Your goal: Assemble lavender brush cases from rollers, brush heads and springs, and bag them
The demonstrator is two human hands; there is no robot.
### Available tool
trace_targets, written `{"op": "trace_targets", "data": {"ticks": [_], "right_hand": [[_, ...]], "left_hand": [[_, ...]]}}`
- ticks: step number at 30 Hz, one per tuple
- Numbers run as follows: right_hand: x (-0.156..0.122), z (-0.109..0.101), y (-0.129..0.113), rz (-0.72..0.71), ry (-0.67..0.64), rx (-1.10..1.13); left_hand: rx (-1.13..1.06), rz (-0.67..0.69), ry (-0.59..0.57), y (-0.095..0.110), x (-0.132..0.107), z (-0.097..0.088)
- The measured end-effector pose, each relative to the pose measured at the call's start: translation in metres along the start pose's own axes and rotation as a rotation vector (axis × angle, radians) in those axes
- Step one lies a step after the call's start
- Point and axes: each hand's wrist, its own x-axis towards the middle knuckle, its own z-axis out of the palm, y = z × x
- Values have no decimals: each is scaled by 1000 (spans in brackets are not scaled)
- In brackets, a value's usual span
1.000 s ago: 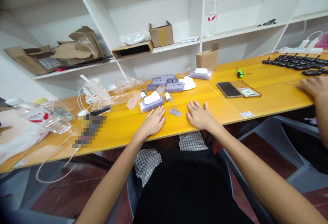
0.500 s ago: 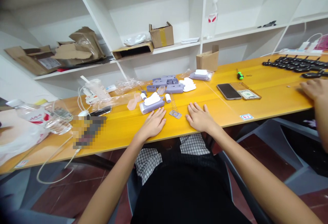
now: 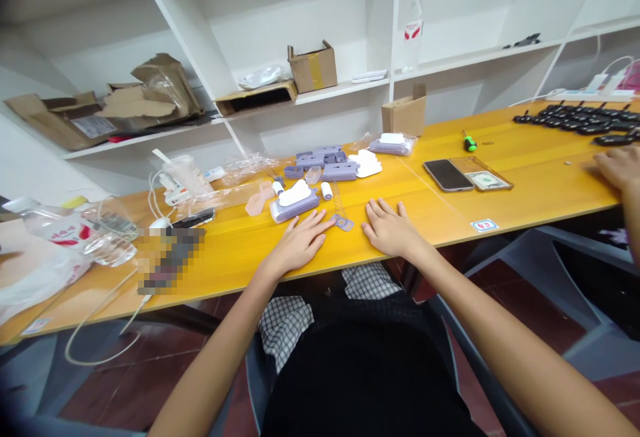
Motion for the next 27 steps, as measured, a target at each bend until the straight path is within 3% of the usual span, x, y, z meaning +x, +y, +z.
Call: {"op": "trace_targets", "data": {"ticks": [16, 21, 25, 27], "right_hand": [[9, -1, 4, -12, 86, 13], [45, -7, 13, 16, 178, 13], [91, -14, 22, -11, 193, -14], [118, -20, 25, 8, 261, -26]], "left_hand": [[-102, 21, 116, 1, 1, 4], [-123, 27, 123, 0, 0, 4], [-134, 21, 140, 1, -1, 3], [-134, 21, 149, 1, -1, 4]]}}
